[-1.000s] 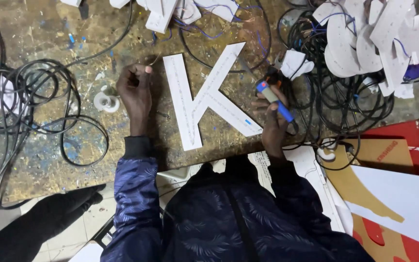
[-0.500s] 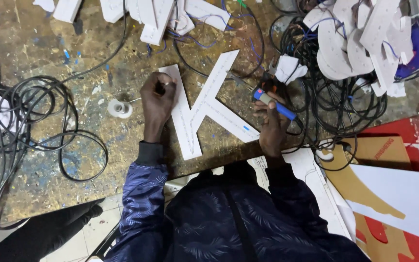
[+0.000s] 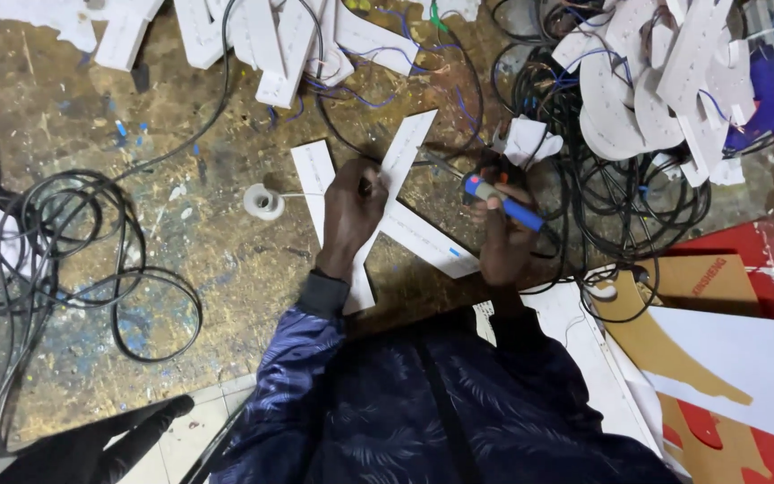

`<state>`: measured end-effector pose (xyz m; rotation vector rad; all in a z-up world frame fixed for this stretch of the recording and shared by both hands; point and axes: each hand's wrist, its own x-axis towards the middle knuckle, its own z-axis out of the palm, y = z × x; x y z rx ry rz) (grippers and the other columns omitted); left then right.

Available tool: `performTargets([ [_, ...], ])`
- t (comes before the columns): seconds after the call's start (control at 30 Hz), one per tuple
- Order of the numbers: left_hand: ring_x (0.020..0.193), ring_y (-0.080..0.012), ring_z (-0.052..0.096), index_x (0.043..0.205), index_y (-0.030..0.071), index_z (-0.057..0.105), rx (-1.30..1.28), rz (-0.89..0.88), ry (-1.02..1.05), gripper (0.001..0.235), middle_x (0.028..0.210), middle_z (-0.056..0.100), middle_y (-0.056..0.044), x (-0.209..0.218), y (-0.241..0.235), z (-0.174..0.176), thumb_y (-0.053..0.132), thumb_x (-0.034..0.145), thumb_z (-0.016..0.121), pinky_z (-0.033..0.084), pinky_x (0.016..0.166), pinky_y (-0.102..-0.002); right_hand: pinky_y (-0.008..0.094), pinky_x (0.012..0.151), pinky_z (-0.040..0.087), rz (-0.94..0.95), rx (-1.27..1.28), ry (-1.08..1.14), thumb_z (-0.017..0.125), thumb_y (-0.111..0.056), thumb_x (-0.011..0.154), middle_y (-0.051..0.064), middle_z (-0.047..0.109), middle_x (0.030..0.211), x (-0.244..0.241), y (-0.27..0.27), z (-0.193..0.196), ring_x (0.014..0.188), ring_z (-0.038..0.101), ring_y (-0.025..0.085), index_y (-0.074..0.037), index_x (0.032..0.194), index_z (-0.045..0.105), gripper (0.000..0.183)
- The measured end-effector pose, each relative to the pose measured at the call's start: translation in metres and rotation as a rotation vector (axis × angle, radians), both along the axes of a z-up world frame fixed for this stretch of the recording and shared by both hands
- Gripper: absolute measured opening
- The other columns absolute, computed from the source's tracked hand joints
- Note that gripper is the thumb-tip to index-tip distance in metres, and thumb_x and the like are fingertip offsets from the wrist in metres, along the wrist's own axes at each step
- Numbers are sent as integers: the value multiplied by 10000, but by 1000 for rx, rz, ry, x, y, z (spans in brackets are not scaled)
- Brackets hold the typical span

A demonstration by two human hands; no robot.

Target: Soldering electrical wires to LED strips mounted on plastic letter cutouts for sign assembly.

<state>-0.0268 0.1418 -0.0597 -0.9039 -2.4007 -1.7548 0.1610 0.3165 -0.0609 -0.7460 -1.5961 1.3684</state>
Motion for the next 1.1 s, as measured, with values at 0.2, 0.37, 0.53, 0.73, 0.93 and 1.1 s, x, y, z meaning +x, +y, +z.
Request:
performTargets([
  [0.2,824,-383,772,1012,65,694,56,36,111,68,879,705,-178,5,-4,5,70,1003,761,647,719,-417,343,685,700,-22,-59,37,748,-321,1074,166,776,802,1,13,-24,751,785,213,-46,1256,753,331],
  [0.37,812,-402,760,951,95,705,106,-1,25,87,855,711,-182,1,-4,5,66,973,784,622,737,-439,309,604,630,8,58,14,723,-281,1061,146,710,665,-16,20,-15,623,730,209,-32,1164,781,275],
  [0.53,772,-407,739,935,80,692,137,2,-117,85,823,697,-211,6,-4,17,44,959,765,599,709,-443,295,579,580,57,60,79,694,-200,1101,131,651,619,-29,25,-7,562,649,182,-13,1124,747,195],
  [0.73,752,-324,739,940,111,739,148,47,-153,71,838,739,-162,5,-9,4,50,964,765,592,682,-384,262,581,544,121,24,150,644,-179,1121,112,625,627,-32,25,-11,555,639,156,32,1125,715,222],
  [0.93,776,-323,763,954,90,747,157,16,-153,75,893,776,-183,3,-7,4,24,988,757,590,652,-374,275,550,542,90,12,117,678,-235,1122,143,648,650,-29,28,-16,567,645,175,26,1145,731,267],
  [1.1,810,-304,783,959,95,752,178,4,-183,78,964,827,-148,4,-7,7,22,974,775,598,649,-359,294,569,577,80,45,107,672,-216,1125,145,684,709,-28,33,-24,592,680,182,-8,1154,734,219],
])
